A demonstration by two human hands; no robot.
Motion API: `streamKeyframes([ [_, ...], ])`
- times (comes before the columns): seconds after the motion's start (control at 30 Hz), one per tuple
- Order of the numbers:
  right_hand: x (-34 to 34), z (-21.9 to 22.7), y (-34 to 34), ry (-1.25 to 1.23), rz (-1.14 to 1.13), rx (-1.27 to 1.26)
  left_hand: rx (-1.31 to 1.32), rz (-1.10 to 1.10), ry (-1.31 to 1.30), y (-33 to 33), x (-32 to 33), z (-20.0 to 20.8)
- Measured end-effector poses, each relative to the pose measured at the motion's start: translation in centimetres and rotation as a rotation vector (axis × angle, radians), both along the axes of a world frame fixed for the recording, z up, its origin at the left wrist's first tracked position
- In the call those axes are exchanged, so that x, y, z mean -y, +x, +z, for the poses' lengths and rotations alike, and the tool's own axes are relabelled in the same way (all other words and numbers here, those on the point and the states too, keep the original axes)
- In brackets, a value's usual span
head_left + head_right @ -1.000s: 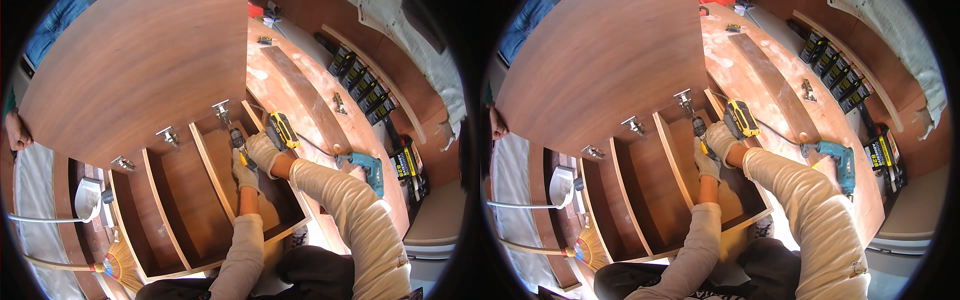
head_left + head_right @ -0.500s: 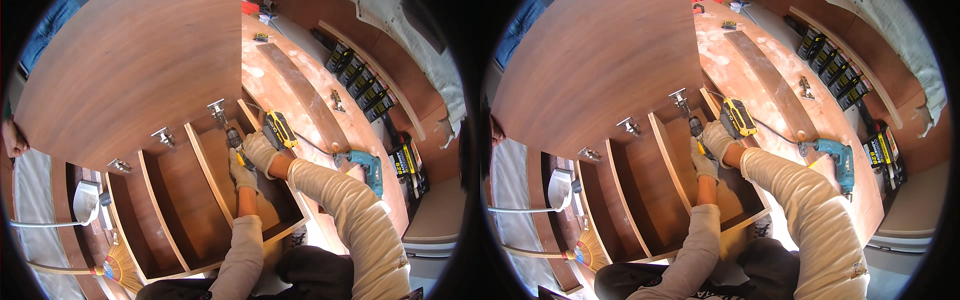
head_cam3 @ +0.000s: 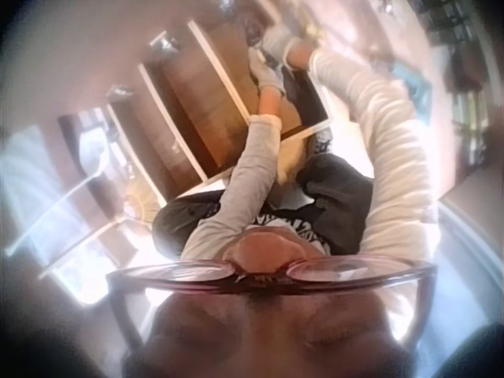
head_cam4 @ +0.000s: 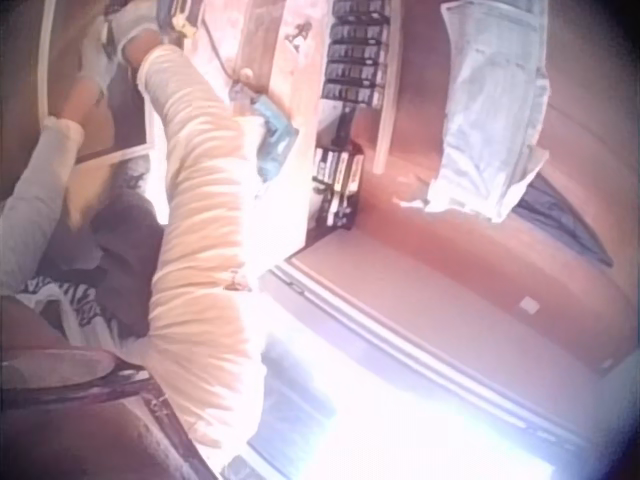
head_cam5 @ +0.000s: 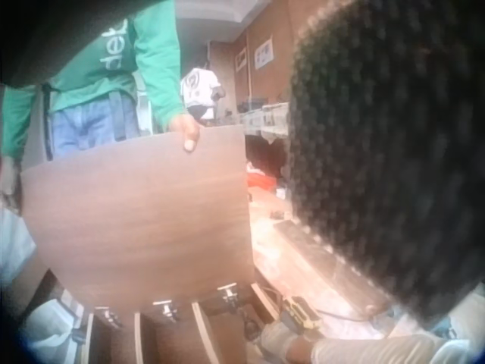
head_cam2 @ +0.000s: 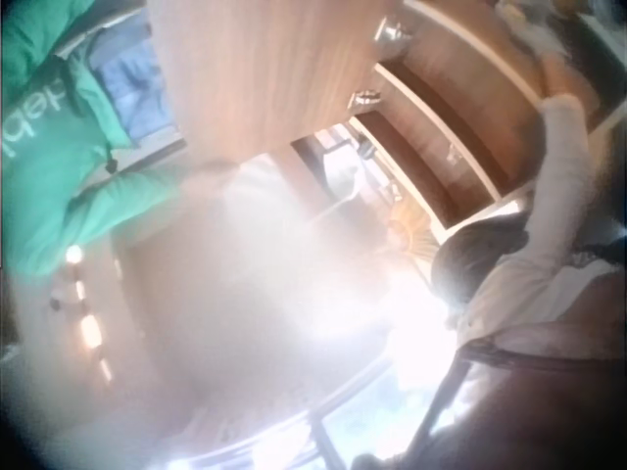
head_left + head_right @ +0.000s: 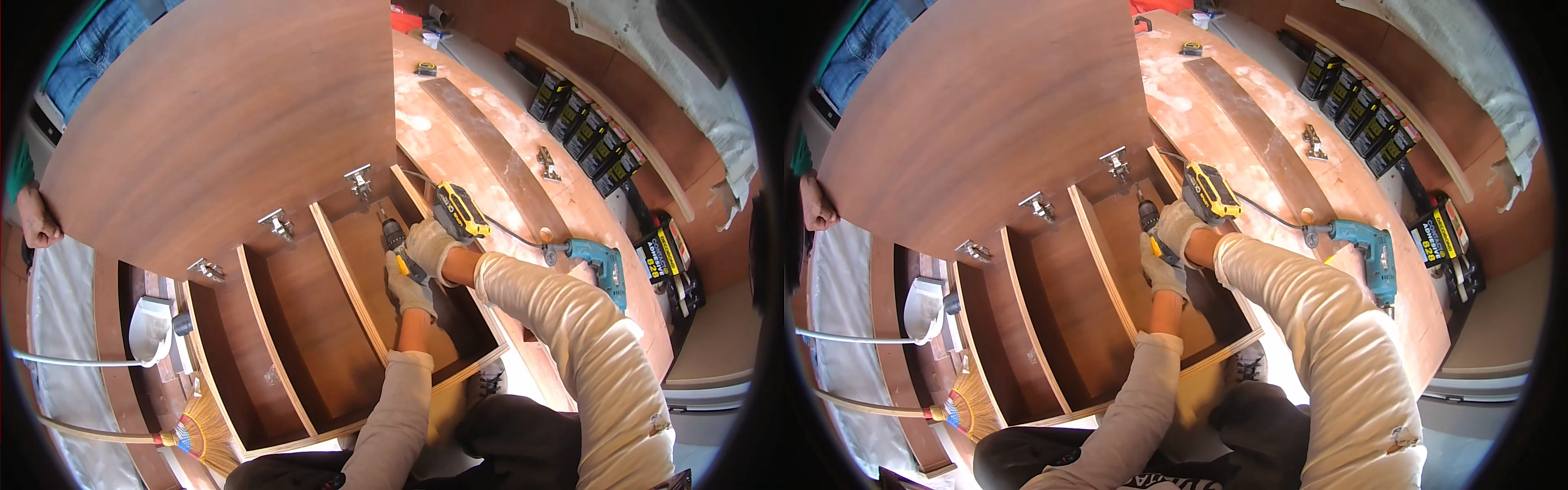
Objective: The person uses a cordless drill to attach hinges to a wooden cabinet door while another person holds the door in place. The recorder then positions the door onto the cabinet frame and continues to secure the hinges with the drill.
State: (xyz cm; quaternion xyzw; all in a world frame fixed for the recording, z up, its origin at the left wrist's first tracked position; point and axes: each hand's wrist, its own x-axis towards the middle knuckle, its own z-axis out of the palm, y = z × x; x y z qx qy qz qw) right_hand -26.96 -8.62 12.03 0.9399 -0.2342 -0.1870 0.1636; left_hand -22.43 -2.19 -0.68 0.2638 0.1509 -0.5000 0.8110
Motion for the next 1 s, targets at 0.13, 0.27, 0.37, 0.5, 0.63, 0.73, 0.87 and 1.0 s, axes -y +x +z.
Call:
streamKeyframes([
  [0.13,-0.6,-0.7,-1.4,-0.023,0.046,0.074,-0.001,0.033,0.038,-1.0,-0.3,1.0],
  [0.27,-0.5,0.4,-1.4,0.015,-0.063,0.147,0.080,-0.030,0.067,0.8,0.0,0.9],
  [0.37,-0.1,0.7,-1.9,0.059,-0.082,0.198,0.102,-0.054,0.049,1.0,-0.1,1.7],
  [0.5,0.6,1.6,-1.7,0.122,-0.092,0.176,0.076,-0.023,0.062,1.1,0.4,2.3],
  [0.63,0.9,2.3,-0.8,0.108,-0.052,0.175,0.107,-0.008,0.024,1.6,0.6,2.3],
  [0.73,1.3,2.4,-0.8,0.123,-0.058,0.212,0.102,0.004,0.061,1.8,0.9,2.9],
  [0.87,1.6,2.3,-1.0,0.149,-0.047,0.193,0.066,0.004,0.082,1.3,1.0,2.9],
  [1.0,1.3,2.5,-0.7,0.140,-0.042,0.198,0.057,0.020,0.083,1.8,1.1,2.0],
])
